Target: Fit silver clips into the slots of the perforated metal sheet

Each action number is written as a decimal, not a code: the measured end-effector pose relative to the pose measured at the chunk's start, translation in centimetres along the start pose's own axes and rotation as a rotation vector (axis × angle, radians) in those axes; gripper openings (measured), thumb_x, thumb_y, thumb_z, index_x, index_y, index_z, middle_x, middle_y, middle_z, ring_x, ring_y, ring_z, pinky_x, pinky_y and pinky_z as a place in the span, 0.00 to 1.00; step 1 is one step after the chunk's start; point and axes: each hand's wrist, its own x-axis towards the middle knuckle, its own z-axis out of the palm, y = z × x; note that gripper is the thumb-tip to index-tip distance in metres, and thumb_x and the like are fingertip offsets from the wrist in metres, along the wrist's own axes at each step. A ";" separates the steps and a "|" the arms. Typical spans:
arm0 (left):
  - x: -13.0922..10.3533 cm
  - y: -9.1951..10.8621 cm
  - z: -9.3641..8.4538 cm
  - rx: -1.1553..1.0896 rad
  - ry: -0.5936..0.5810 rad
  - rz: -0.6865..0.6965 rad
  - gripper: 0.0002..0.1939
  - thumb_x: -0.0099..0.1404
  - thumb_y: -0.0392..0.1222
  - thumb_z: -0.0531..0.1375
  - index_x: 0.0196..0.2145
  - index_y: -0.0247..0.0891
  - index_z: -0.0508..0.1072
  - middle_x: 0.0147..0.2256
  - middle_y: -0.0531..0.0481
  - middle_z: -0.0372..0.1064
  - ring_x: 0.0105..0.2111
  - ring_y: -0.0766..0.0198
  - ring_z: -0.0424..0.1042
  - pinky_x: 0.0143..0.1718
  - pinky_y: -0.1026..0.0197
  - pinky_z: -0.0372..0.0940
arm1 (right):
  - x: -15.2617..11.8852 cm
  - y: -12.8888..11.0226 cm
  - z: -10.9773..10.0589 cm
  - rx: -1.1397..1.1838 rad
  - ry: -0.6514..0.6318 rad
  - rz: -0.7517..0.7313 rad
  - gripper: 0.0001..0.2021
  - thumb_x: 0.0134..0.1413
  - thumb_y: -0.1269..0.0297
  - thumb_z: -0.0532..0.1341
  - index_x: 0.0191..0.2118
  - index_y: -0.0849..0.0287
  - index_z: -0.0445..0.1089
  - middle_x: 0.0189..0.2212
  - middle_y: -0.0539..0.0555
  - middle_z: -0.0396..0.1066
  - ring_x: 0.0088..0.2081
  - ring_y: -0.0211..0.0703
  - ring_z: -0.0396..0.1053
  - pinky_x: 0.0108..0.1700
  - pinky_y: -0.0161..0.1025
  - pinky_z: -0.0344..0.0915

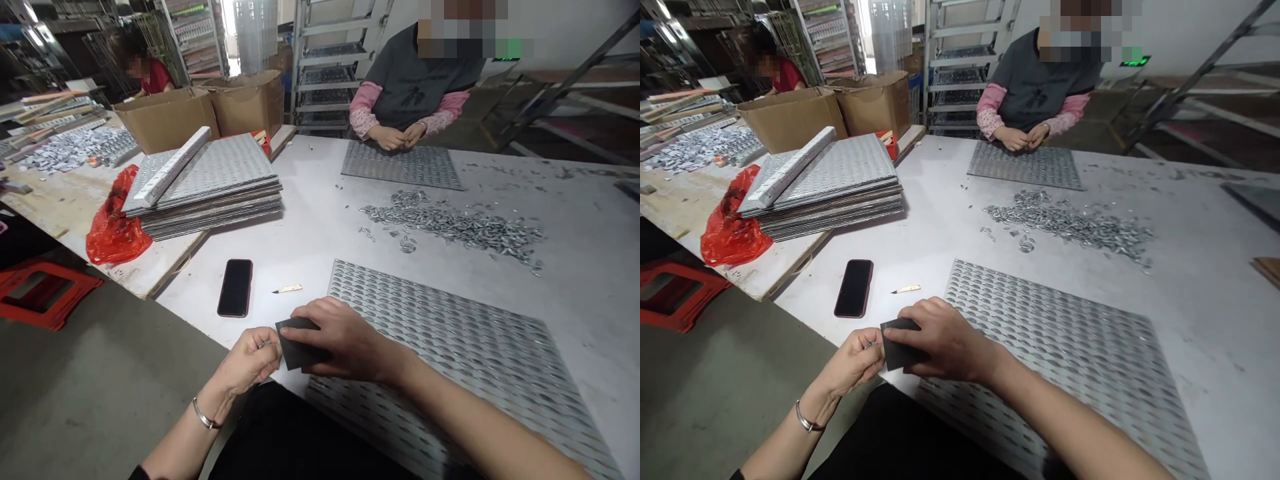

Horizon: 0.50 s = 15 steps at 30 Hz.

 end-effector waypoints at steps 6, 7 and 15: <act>0.0 0.5 -0.9 -0.011 0.058 0.033 0.09 0.60 0.44 0.62 0.28 0.37 0.67 0.12 0.64 0.54 0.10 0.76 0.42 0.12 0.69 0.37 | -1.4 0.2 0.0 -0.040 -0.012 0.003 0.24 0.58 0.52 0.61 0.58 0.52 0.66 0.48 0.61 0.68 0.44 0.51 0.64 0.45 0.48 0.59; 0.0 0.6 -1.2 -0.010 0.082 0.049 0.09 0.60 0.45 0.62 0.28 0.37 0.68 0.13 0.63 0.56 0.11 0.76 0.42 0.12 0.69 0.38 | -1.7 0.3 0.0 -0.052 -0.031 0.008 0.24 0.58 0.53 0.61 0.58 0.52 0.66 0.48 0.61 0.68 0.44 0.51 0.64 0.45 0.48 0.59; -0.1 0.2 -1.5 0.056 0.091 0.086 0.11 0.62 0.46 0.62 0.29 0.37 0.68 0.12 0.63 0.54 0.11 0.76 0.44 0.14 0.69 0.38 | -0.8 -0.2 1.1 -0.067 0.061 0.009 0.24 0.57 0.52 0.62 0.58 0.51 0.66 0.50 0.60 0.68 0.46 0.51 0.65 0.47 0.49 0.59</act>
